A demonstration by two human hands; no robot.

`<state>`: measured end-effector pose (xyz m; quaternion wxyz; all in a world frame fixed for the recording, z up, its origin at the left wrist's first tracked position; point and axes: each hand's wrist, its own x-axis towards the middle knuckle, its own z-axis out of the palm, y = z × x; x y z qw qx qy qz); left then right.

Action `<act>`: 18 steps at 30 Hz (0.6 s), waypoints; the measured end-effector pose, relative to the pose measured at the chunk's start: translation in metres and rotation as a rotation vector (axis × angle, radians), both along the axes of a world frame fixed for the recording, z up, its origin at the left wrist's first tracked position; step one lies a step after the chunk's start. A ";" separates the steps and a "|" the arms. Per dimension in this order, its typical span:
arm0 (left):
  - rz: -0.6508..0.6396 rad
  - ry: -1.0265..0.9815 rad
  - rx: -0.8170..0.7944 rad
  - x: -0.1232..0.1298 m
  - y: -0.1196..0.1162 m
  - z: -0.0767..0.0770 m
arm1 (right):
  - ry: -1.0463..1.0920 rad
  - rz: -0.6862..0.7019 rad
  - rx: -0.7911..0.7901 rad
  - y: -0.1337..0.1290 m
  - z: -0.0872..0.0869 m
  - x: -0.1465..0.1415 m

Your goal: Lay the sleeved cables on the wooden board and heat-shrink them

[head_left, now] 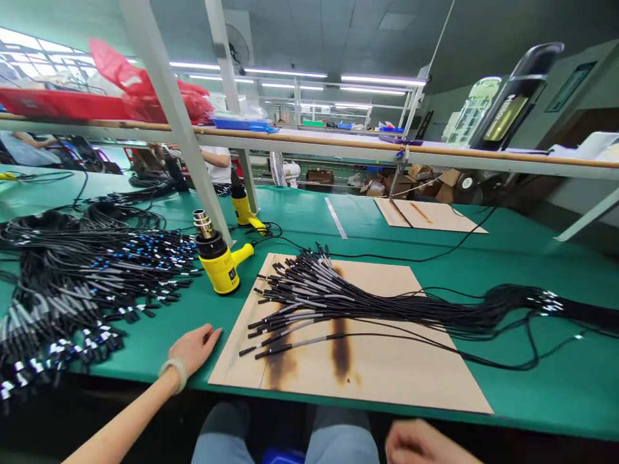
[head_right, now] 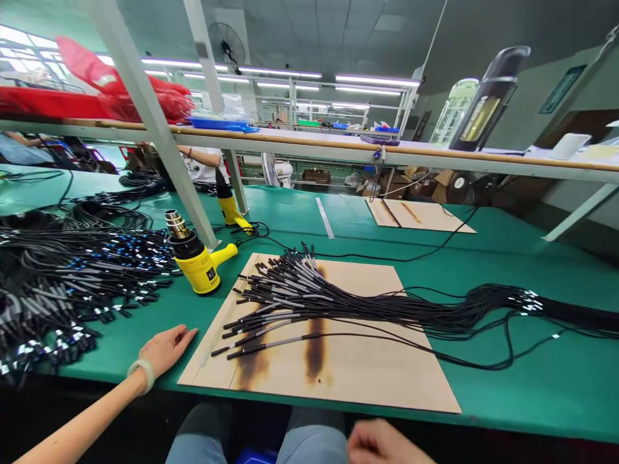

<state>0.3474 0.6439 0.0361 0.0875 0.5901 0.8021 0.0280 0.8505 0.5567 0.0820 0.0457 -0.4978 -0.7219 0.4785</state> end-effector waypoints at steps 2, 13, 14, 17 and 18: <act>0.027 0.007 0.007 0.004 -0.001 0.000 | 0.124 -0.010 0.053 0.048 0.007 -0.009; 0.046 0.033 0.025 0.003 -0.003 -0.008 | -0.162 -0.286 0.591 0.347 -0.030 -0.089; 0.057 0.019 0.026 0.001 -0.003 -0.011 | -0.200 -0.273 0.595 0.363 -0.036 -0.094; 0.081 -0.037 0.044 -0.005 -0.004 -0.020 | -0.294 -0.216 0.602 0.401 -0.052 -0.107; 0.086 -0.056 0.053 -0.006 -0.004 -0.022 | -0.313 -0.193 0.606 0.412 -0.056 -0.111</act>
